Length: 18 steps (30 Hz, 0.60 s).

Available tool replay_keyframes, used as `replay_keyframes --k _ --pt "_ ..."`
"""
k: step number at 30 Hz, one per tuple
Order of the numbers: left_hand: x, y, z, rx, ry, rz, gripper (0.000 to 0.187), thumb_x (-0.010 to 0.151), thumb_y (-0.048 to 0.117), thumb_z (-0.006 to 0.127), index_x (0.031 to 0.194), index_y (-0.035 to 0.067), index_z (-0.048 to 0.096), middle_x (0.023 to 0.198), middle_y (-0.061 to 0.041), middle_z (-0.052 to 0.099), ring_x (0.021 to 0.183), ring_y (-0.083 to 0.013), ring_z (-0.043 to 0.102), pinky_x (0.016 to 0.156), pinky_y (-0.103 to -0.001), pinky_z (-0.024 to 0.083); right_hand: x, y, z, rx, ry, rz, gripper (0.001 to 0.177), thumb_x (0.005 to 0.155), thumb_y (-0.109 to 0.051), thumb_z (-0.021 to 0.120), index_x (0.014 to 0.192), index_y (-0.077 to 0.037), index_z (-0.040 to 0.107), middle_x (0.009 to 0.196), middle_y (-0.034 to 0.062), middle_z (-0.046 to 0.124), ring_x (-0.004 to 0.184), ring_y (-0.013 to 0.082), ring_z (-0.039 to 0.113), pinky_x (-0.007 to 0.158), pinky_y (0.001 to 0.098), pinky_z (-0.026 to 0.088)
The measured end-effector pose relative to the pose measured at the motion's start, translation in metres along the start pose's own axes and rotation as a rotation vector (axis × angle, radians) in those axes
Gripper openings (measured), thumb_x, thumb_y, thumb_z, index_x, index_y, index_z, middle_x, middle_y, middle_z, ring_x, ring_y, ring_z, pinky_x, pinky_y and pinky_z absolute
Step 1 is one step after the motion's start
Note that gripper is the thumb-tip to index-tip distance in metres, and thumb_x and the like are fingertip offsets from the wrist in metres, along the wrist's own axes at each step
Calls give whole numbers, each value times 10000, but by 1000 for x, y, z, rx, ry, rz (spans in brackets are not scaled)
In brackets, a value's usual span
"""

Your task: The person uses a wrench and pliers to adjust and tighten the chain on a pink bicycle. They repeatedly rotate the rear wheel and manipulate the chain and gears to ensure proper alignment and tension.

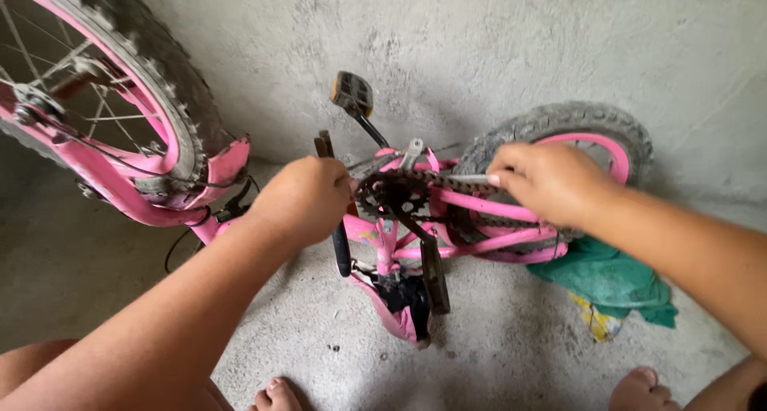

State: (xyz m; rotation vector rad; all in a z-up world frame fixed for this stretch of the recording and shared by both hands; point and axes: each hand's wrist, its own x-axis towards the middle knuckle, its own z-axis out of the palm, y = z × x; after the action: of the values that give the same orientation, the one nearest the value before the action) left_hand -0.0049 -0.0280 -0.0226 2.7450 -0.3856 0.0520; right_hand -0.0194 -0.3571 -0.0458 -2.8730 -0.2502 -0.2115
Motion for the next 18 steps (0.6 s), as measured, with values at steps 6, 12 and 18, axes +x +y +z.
replay_keyframes --k 6,12,18 --pt "-10 3 -16 -8 128 -2 264 913 267 589 953 72 763 948 -222 713 882 -438 683 828 -510 530 -1 -4 -7 -169 -41 -104 244 940 -406 640 1088 -226 713 873 112 751 807 323 717 735 477 545" --pt "-36 7 -49 -170 244 37 265 951 302 636 1003 67 746 804 -243 710 714 -406 674 722 -467 524 59 -6 -40 -291 -323 -209 324 904 -411 654 1137 -204 743 1020 100 761 946 312 712 843 471 547" --pt "-54 30 -47 9 -57 86 287 917 360 636 928 100 758 857 -191 724 792 -399 695 767 -495 543 83 -17 -127 -297 -219 -298 331 916 -437 690 1118 -182 756 976 65 771 880 269 706 796 455 552"
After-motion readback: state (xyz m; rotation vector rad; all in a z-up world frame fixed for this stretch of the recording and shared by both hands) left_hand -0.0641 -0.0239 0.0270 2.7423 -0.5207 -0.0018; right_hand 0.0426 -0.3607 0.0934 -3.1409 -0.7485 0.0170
